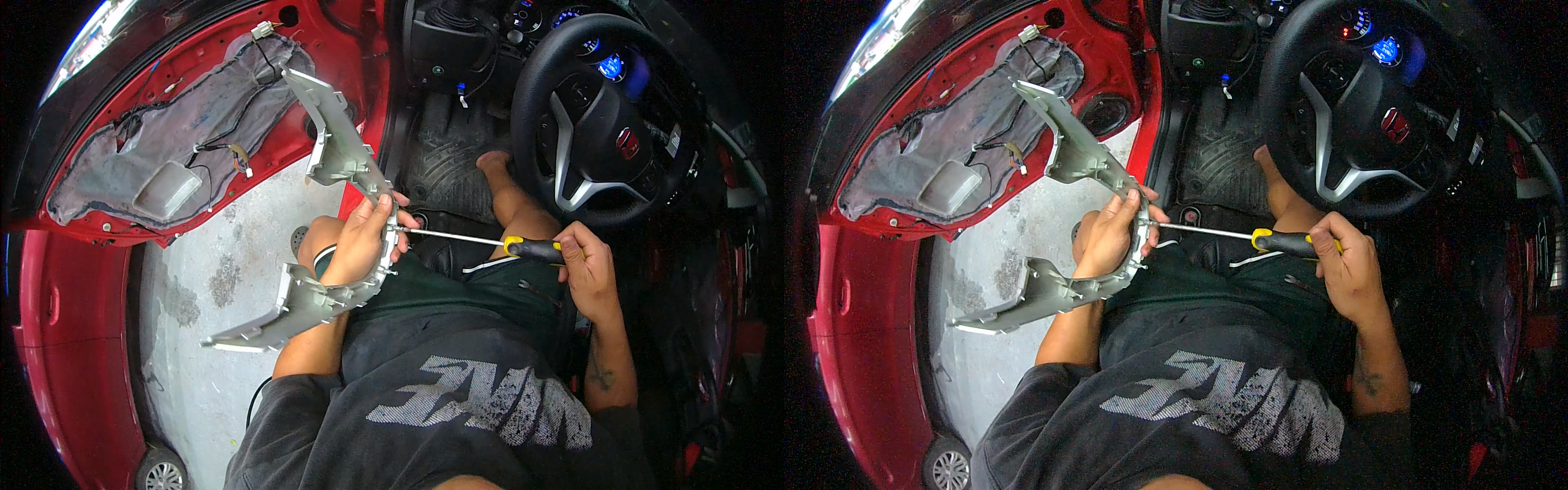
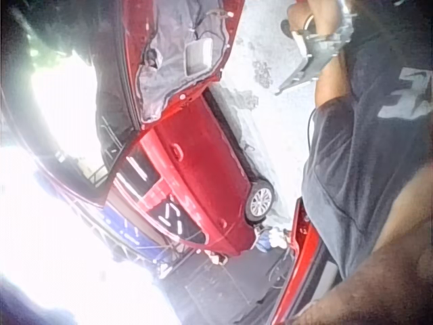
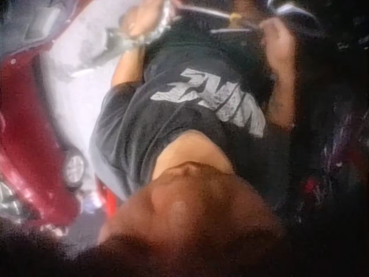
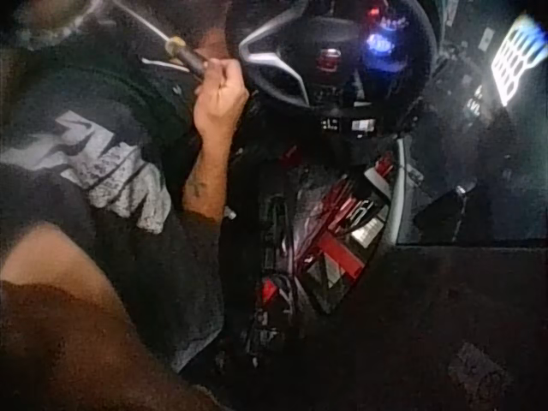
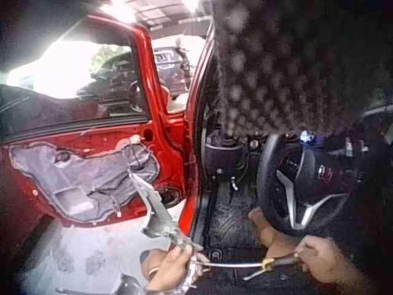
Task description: The person sits inside a red car and uses a screwdriver to remove screws from a white plastic interior trim piece. After disassembling the trim, the person places the screwdriver on the dashboard and handles a black plastic component.
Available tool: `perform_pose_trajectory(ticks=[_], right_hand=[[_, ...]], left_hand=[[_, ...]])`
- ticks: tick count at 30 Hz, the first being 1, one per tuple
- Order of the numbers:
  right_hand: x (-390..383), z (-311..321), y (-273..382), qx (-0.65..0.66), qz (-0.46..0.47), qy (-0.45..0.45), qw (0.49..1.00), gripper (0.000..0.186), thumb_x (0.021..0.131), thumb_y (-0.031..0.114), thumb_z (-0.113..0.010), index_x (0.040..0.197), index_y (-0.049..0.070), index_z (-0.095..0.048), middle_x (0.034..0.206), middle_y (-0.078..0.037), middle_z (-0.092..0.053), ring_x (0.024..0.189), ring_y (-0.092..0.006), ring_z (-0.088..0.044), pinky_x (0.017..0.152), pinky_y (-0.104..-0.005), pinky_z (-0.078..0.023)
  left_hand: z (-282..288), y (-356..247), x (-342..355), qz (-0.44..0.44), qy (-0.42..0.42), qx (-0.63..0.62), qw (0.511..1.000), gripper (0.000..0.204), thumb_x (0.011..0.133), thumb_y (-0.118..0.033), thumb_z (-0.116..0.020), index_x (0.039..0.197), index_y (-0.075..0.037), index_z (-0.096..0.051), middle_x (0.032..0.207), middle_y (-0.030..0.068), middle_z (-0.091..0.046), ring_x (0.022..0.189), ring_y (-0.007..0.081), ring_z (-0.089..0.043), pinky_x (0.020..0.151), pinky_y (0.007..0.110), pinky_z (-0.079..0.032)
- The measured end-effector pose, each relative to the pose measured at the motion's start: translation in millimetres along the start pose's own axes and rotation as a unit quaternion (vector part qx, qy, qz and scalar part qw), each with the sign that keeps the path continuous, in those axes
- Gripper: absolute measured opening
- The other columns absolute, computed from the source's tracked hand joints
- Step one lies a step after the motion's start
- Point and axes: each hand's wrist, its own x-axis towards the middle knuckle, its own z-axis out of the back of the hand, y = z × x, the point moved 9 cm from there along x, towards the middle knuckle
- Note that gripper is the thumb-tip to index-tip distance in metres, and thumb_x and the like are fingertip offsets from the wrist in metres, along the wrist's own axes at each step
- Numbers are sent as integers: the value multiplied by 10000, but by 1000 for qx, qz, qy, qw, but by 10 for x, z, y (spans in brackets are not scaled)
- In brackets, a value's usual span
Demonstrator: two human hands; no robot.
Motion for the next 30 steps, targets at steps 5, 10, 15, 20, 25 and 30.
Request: perform_pose_trajectory(ticks=[5,10,15,20,25,30], right_hand=[[-191,-6,289,57,188,-80,977,393,934,189,-822,1201,33,-579,1181,-120,-668,1117,-191,-654,865,-321,-555],[-156,58,215,34,42,-37,998,297,1034,285,-757,1126,20,-660,835,-40,-680,720,-101,-644,635,-247,-517],[-153,83,218,43,128,-135,982,315,1072,314,-717,1115,3,-693,716,-9,-623,618,-100,-618,570,-252,-483],[-294,12,578,-102,302,-98,943,269,1049,237,-742,1163,-3,-696,889,-59,-670,804,-122,-669,718,-285,-532],[-122,-38,-104,28,-15,25,999,329,927,121,-847,1185,4,-678,1201,-106,-692,963,-156,-695,823,-331,-557],[-311,12,438,77,173,-88,978,299,925,119,-850,1145,-12,-697,1151,-130,-714,965,-195,-702,825,-346,-559]], left_hand=[[-54,-64,-2,3,-21,36,999,403,1196,-386,-425,1303,-13,-533,957,151,-744,609,151,-671,486,261,-530],[-52,-49,-22,4,-19,25,999,408,1193,-386,-426,1306,-5,-520,943,168,-743,580,157,-658,475,264,-525],[-102,-47,26,-4,-8,32,999,398,1194,-373,-422,1308,-4,-520,944,181,-745,583,168,-664,472,269,-530],[-32,-20,23,-1,-18,25,1000,394,1197,-371,-416,1313,-9,-519,955,191,-748,588,178,-670,471,271,-533],[-48,-8,40,-2,-6,18,1000,388,1198,-364,-416,1322,-10,-515,959,194,-751,593,181,-677,465,268,-534],[-30,14,35,2,-10,21,1000,383,1196,-363,-425,1318,-12,-514,958,185,-753,586,176,-676,464,267,-538]])
